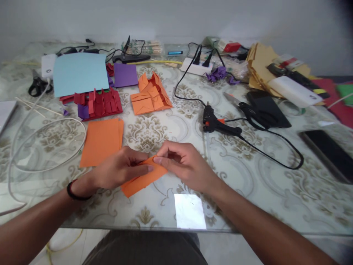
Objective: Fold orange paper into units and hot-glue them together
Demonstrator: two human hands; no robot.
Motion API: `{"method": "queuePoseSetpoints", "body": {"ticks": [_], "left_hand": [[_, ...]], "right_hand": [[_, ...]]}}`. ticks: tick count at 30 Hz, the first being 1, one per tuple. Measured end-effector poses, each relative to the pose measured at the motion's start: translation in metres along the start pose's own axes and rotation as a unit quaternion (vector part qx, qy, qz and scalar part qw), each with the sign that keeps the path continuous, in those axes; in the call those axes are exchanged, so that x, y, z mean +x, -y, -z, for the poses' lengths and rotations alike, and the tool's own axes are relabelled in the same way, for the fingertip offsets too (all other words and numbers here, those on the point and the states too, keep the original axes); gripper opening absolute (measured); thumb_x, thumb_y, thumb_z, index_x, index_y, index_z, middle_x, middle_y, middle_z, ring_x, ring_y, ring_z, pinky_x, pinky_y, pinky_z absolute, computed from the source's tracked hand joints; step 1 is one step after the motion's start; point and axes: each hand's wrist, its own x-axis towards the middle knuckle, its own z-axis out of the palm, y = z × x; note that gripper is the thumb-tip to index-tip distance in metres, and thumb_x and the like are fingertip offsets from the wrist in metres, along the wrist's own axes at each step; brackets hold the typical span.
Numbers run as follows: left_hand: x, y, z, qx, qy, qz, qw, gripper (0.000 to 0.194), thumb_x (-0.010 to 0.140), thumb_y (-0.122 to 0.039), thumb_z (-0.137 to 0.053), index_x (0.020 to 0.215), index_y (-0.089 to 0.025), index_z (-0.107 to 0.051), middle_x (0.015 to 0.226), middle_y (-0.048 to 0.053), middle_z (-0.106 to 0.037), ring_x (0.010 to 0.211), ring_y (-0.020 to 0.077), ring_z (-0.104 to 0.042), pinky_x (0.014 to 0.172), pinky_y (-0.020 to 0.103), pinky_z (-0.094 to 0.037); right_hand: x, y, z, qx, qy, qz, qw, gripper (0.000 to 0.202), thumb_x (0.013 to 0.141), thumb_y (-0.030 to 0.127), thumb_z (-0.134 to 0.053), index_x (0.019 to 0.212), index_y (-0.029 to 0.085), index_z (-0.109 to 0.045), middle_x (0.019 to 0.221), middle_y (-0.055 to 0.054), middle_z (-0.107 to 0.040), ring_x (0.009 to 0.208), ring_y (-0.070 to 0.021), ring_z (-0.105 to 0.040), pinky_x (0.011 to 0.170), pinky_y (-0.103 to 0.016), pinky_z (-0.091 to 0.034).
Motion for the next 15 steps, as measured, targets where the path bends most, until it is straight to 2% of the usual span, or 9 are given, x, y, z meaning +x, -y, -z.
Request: {"method": "queuePoseSetpoints", "body": {"ticks": [5,9,13,15], "left_hand": [[0.0008,-0.0001,-0.0009,-0.002,-0.002,0.006,1.000,0.046,0.097,-0.033,-0.057,0.060,-0.019,-0.033,0.060,-0.006,-0.022,0.055,0.0082,-0.020,0.048,0.026,-0.017],[0.0017,0.0027,-0.0009,-0.001,0.021,0.003,1.000,0.044,0.098,-0.036,-0.055,0.061,-0.018,-0.038,0.061,-0.006,-0.023,0.055,0.0081,-0.020,0.047,0.026,-0.017],[0.0008,0.0035,-0.0010,0.028,0.039,0.005,0.999,0.043,0.100,-0.037,-0.052,0.064,-0.018,-0.040,0.062,-0.006,-0.024,0.056,0.0084,-0.021,0.048,0.025,-0.018],[-0.0005,0.0027,-0.0007,0.046,0.039,-0.014,0.998,0.039,0.103,-0.037,-0.049,0.069,-0.018,-0.044,0.062,-0.006,-0.027,0.056,0.0088,-0.025,0.049,0.024,-0.022]], "right_hand": [[-0.0009,-0.0001,-0.0001,-0.022,0.015,-0.009,1.000,0.020,0.097,0.029,-0.063,0.079,0.019,-0.062,0.068,0.005,-0.052,0.062,-0.0107,-0.045,0.060,-0.027,-0.037],[-0.0009,-0.0034,-0.0029,-0.052,0.034,0.023,0.998,0.012,0.095,0.021,-0.063,0.084,0.019,-0.061,0.077,0.004,-0.058,0.071,-0.0111,-0.052,0.066,-0.025,-0.041],[-0.0008,-0.0042,-0.0028,-0.072,0.036,0.051,0.995,0.014,0.093,0.014,-0.063,0.080,0.019,-0.064,0.073,0.004,-0.058,0.068,-0.0103,-0.051,0.065,-0.024,-0.041],[-0.0007,-0.0024,-0.0010,-0.071,0.026,0.058,0.995,0.016,0.093,0.013,-0.063,0.078,0.018,-0.064,0.072,0.004,-0.058,0.067,-0.0100,-0.051,0.064,-0.024,-0.041]]}}
